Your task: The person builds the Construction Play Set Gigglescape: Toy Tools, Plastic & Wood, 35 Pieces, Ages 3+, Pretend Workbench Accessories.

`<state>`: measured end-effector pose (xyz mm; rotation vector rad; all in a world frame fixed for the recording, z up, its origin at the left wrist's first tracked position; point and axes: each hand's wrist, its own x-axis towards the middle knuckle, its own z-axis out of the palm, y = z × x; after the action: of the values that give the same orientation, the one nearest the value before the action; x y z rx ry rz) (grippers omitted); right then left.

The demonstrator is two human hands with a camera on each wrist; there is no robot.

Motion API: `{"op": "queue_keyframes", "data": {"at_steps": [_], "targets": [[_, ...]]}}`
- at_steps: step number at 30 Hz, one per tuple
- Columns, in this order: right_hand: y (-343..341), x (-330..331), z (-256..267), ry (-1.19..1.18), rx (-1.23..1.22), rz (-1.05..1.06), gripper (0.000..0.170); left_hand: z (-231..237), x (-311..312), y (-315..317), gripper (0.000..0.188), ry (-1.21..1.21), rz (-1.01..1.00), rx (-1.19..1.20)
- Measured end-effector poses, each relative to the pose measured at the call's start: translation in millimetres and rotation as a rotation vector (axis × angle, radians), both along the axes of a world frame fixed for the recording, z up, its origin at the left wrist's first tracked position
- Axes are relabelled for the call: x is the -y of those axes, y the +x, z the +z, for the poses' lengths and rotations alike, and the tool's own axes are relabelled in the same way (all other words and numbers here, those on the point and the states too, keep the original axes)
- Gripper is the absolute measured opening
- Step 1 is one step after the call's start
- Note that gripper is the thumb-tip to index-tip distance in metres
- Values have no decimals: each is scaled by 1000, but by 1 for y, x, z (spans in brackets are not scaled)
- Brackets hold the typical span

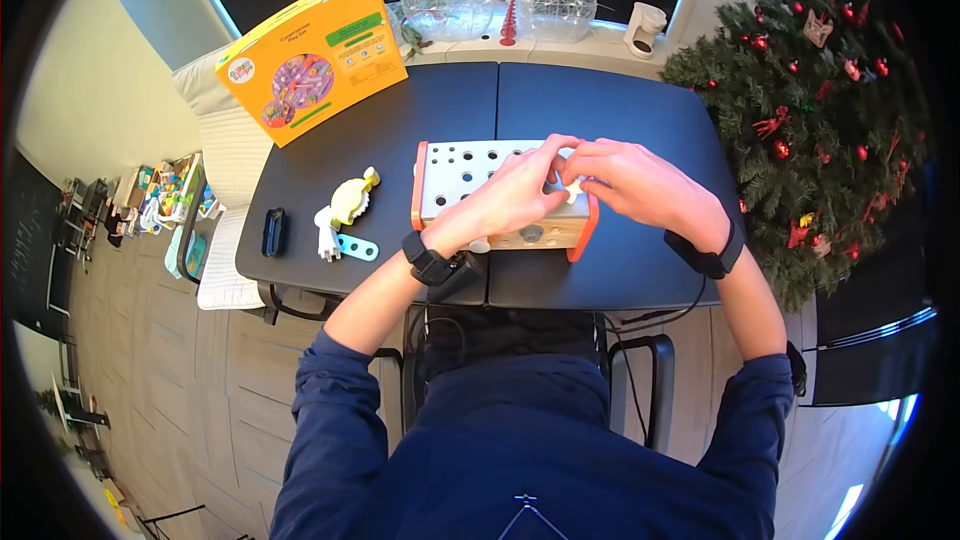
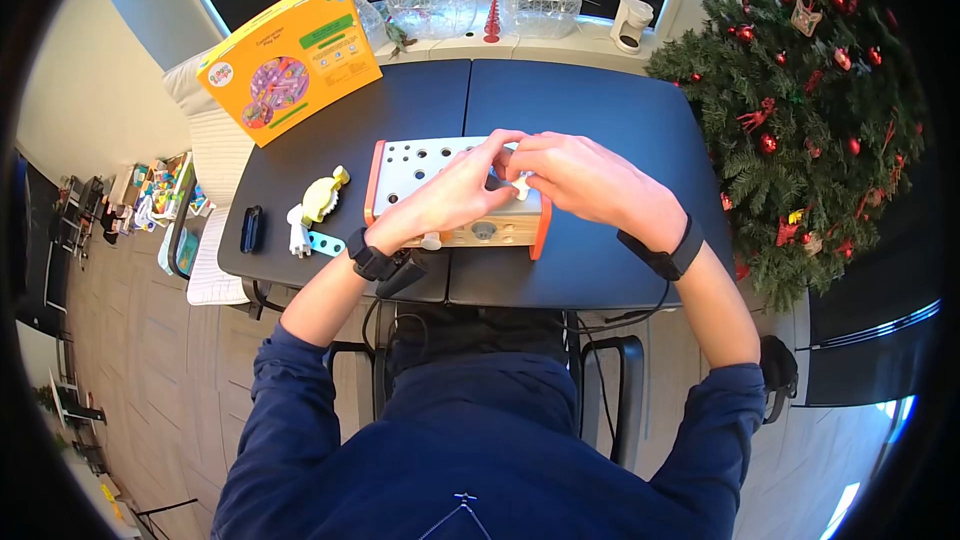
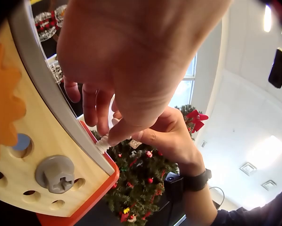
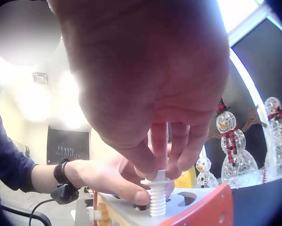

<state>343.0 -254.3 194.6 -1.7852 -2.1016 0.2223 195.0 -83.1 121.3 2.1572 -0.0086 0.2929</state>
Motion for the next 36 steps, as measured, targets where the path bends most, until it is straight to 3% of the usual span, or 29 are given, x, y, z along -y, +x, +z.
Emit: {"op": "queue_keyframes", "data": {"at_steps": [2, 5, 8, 12, 14, 17, 20, 23, 33, 35, 36], "targets": [[-4, 1, 5, -74, -20, -47, 12, 0, 1, -1, 61, 5, 8, -17], [-9, -1, 0, -7, 24, -102, 18, 4, 6, -3, 63, 49, 15, -26], [-11, -11, -7, 6, 178, -199, 26, 1, 11, 2, 68, 137, 58, 74], [-20, -22, -9, -210, 388, -395, 31, -16, 13, 12, 71, 199, 166, 105], [-23, -23, 3, -363, 436, -436, 32, -10, 13, 8, 72, 111, 137, 55], [-15, -3, 3, -76, 108, -229, 27, -2, 10, 4, 75, 43, 87, -19], [-4, 0, -4, -85, 1, -128, 23, -5, 6, 0, 78, 36, 24, -20], [-9, -2, -1, -123, -31, -167, 20, -13, 5, 4, 82, 24, -1, -1], [-18, -18, -24, -73, 391, -333, 25, -8, 12, 7, 81, 165, 83, 60], [-13, -19, -22, -131, 507, -284, 26, -3, 7, 5, 79, 40, 23, -3], [-10, -16, -22, -90, 450, -302, 25, -1, 7, 4, 78, -29, -13, -35]]}}
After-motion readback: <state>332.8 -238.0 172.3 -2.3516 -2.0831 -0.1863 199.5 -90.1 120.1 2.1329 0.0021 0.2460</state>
